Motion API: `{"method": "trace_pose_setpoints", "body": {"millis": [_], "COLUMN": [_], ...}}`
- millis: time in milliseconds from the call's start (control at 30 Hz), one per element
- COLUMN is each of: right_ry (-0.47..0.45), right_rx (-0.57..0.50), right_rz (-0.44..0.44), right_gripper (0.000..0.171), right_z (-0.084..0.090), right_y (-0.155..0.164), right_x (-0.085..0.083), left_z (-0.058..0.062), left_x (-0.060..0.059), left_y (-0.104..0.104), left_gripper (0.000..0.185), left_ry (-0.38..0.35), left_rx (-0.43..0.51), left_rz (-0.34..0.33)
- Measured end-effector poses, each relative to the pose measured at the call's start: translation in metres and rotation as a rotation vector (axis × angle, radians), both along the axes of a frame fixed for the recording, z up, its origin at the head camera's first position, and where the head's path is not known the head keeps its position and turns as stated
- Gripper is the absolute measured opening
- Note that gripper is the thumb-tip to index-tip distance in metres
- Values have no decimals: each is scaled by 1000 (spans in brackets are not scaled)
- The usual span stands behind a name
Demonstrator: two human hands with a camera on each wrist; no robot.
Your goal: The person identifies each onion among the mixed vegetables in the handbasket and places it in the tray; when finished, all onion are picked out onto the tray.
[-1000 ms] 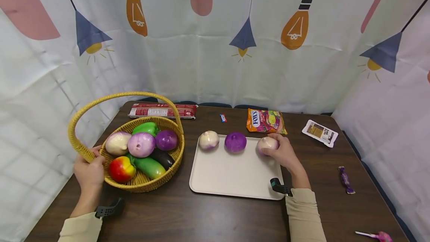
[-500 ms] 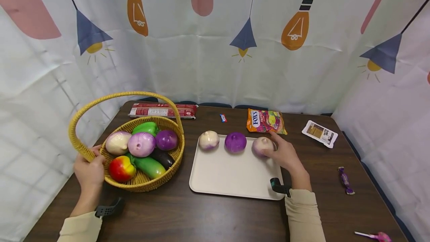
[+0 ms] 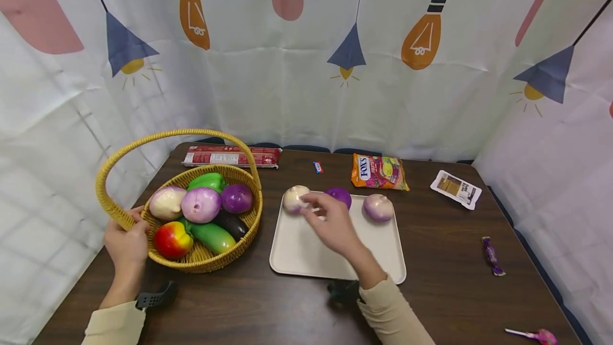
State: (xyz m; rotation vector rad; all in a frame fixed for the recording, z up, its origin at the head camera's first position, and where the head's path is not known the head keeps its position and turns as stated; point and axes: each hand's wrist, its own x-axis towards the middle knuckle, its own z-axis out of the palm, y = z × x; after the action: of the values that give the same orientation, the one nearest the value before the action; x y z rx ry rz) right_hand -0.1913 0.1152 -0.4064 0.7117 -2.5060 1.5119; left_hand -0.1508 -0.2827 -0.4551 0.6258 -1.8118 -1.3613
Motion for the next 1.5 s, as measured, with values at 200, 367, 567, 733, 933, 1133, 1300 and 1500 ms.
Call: {"method": "trace_pose_setpoints", "body": {"millis": [200,367,567,733,933,1133,1300,1500], "right_ry": [5,25,-25,-46,-67,-54,-95,-123], "right_rx": [-146,-133,-35,216,300,319,297,260], "right_rz": [226,227,134,97,106,109,126,202], "right_gripper": [24,28,43,63,70,66,68,67], "right_z": [-12,-18,-16,-11,-14,-14,-15,-18], "right_y": [-86,-128,-161,-178,-192,-199,-199,-195], "right_x": [16,8,-12,-26,-36,-43,-44,-41], "left_z": [0,-1,0,2,2,3,2,1], "left_x": [2,3,0,-2,0,1,0,1], "left_y": [0,0,-1,0,2,1,2,2], "left_gripper": [9,8,10,9,8,7,8,8], "left_ry": [1,-11,-18,-9,-4,-7,-16,-22], "left_rx": [4,8,-6,-5,7,14,9,11], "left_rz": [1,4,-9,-8,-12,-14,-16,-15]}}
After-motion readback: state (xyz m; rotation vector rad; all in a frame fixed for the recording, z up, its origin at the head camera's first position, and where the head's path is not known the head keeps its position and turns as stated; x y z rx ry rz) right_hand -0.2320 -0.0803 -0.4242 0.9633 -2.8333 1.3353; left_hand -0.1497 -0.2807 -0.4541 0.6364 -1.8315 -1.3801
